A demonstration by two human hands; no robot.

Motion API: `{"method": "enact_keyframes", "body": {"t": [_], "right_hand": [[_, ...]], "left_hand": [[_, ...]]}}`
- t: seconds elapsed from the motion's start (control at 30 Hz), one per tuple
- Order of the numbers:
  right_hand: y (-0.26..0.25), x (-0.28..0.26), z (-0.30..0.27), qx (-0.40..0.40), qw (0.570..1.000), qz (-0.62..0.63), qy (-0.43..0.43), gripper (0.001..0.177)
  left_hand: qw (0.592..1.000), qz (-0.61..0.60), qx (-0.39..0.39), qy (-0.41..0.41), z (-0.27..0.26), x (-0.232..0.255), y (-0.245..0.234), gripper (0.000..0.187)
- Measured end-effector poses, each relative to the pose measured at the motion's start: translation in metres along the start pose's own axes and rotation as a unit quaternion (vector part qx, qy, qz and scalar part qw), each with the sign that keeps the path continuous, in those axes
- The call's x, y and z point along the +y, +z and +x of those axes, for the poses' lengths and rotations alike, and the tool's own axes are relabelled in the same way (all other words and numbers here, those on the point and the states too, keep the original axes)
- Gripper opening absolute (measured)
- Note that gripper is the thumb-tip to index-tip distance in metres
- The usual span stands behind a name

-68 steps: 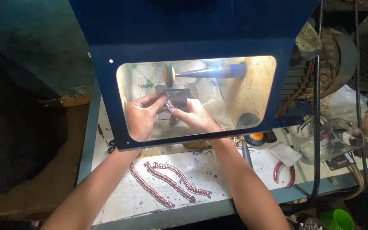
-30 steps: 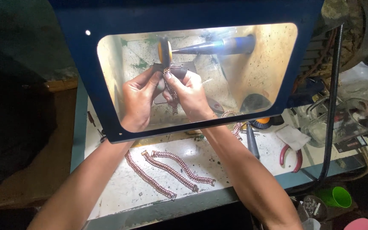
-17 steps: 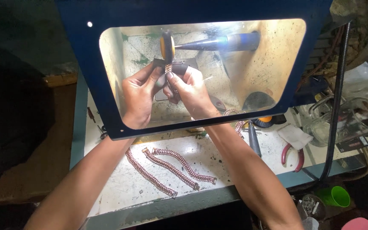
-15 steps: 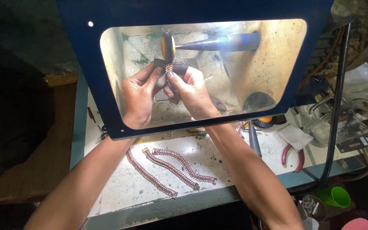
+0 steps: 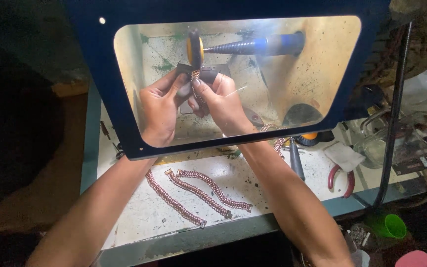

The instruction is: The person uses a bench grinder with a buffing wheel to polish copper-colored metal bracelets. They hold each bracelet against the spinning wheel, rotate it to polish different sections, and place the finished pieces on the workbench. The process is repeated for multiple bracelets.

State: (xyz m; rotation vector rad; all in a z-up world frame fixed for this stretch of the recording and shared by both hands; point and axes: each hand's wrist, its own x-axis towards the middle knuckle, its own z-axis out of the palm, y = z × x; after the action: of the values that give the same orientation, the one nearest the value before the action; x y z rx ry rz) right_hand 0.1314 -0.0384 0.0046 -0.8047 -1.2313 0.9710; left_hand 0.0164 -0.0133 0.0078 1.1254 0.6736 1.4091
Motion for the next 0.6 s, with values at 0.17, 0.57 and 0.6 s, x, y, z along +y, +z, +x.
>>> {"method": "enact_keyframes", "body": {"t": [0.17,0.57,0.6], "right_hand": [[0.001,0.002,0.002,-0.001,1.0,-0.01,-0.009,0.021],[0.005,-0.015,-0.001,-0.012,1.0,-0.011,-0.005,0.017],[0.005,-0.013,0.0,-0.008,1.0,-0.004,-0.005,0.018]], "left_hand": [[1.0,-0.003,-0.012,0.001,0.003,-0.005,-0.006,0.027],[1.0,0.007,-0.002,0.004,0.001,-0.001,-0.003,0.028],[1.0,-0.001,-0.006,0.005,0.0,0.001,-0.001,0.028]]}}
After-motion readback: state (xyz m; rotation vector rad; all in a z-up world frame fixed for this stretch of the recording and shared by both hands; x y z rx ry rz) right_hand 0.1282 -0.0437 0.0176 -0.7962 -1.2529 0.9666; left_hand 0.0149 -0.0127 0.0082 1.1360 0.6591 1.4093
